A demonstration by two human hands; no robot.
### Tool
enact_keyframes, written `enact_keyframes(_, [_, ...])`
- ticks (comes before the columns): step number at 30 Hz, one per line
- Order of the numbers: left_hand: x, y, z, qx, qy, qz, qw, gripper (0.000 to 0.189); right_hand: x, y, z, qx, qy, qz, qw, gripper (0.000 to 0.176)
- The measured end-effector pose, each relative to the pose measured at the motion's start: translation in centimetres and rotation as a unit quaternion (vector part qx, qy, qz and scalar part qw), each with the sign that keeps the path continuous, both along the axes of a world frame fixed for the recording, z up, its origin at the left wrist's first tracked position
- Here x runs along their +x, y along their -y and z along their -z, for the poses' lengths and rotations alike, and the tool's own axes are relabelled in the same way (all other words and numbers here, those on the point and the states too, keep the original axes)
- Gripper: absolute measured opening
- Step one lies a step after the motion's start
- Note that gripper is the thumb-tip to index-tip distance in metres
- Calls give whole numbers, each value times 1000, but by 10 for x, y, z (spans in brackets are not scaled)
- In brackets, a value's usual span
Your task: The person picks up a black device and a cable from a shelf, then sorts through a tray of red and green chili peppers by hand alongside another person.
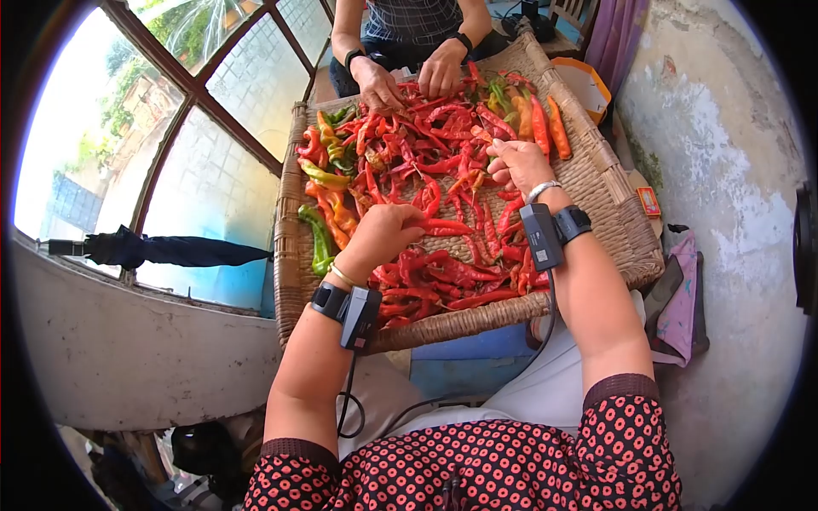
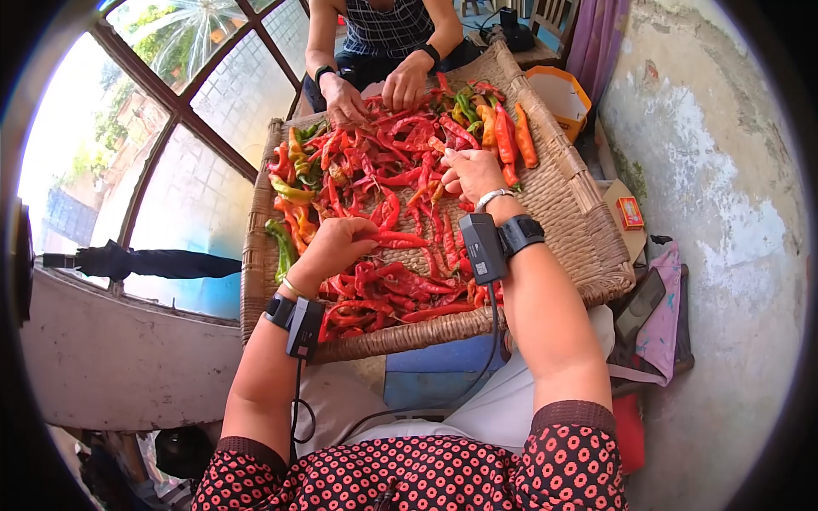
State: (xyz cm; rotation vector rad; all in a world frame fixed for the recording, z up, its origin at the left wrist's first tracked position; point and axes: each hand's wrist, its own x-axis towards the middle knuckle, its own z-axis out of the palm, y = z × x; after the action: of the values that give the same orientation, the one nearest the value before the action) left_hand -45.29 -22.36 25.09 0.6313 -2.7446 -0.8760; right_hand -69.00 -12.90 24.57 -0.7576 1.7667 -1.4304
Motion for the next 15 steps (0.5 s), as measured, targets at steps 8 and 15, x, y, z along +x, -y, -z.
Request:
enact_keyframes(8, [-2,-3,-1,67,-29,-35,997,19,5,-3,-15,-188,105,-14,977,39])
enact_keyframes(15, [-7,-12,-10,268,-82,-144,949,19,19,-1,-13,15,-91,-144,985,45])
